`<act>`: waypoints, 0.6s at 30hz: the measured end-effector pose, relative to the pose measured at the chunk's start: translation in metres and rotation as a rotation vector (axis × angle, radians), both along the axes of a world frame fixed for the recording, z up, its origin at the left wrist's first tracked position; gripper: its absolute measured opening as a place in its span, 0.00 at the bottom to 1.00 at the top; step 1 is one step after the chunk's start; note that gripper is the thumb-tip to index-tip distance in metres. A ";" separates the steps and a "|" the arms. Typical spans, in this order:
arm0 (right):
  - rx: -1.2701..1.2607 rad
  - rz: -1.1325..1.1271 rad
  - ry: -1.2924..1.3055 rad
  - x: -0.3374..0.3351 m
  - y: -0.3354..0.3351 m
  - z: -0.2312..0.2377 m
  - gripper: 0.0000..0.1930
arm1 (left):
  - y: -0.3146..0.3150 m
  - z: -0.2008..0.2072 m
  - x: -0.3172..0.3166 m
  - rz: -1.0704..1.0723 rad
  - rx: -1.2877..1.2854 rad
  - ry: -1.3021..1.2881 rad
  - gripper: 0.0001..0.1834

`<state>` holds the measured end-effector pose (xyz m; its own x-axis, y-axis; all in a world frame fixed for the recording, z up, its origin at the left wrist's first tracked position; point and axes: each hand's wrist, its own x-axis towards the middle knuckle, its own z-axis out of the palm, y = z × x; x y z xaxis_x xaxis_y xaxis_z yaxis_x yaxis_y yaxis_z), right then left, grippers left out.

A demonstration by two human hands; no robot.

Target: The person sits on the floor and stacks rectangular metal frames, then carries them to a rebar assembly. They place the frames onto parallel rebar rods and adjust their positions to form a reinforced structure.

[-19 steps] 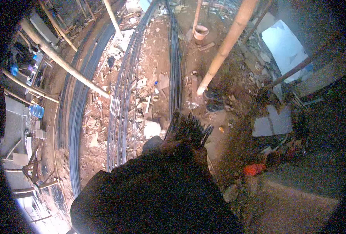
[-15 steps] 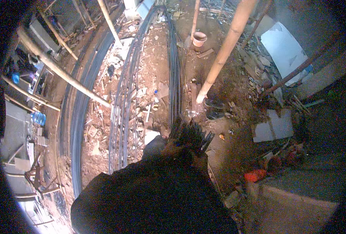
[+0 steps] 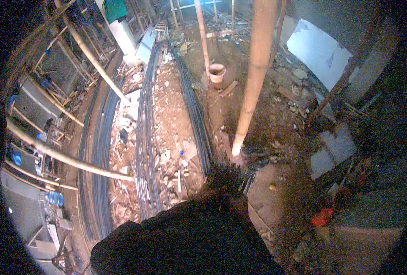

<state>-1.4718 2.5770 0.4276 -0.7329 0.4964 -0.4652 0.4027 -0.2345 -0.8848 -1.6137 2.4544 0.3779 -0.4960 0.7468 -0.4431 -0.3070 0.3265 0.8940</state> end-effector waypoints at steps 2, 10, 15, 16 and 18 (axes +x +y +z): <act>0.098 0.033 -0.077 -0.050 0.017 -0.011 0.18 | 0.017 -0.006 -0.054 -0.021 0.038 0.054 0.27; -0.070 0.062 0.008 -0.231 0.043 0.015 0.21 | 0.039 0.015 -0.221 0.113 0.152 0.076 0.25; -0.051 0.164 0.102 -0.347 0.051 0.025 0.22 | 0.038 0.038 -0.311 0.300 -0.039 0.146 0.24; -0.010 0.216 0.101 -0.369 0.054 0.023 0.22 | 0.034 0.043 -0.331 0.285 -0.165 0.009 0.24; 0.049 0.329 0.060 -0.411 0.062 0.015 0.22 | 0.027 0.052 -0.368 0.344 -0.024 -0.100 0.24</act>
<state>-1.8830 2.6391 0.4424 -0.8831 0.2489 -0.3978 0.3965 -0.0575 -0.9162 -1.9821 2.4814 0.4295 -0.6702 0.5322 -0.5173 -0.4881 0.2090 0.8474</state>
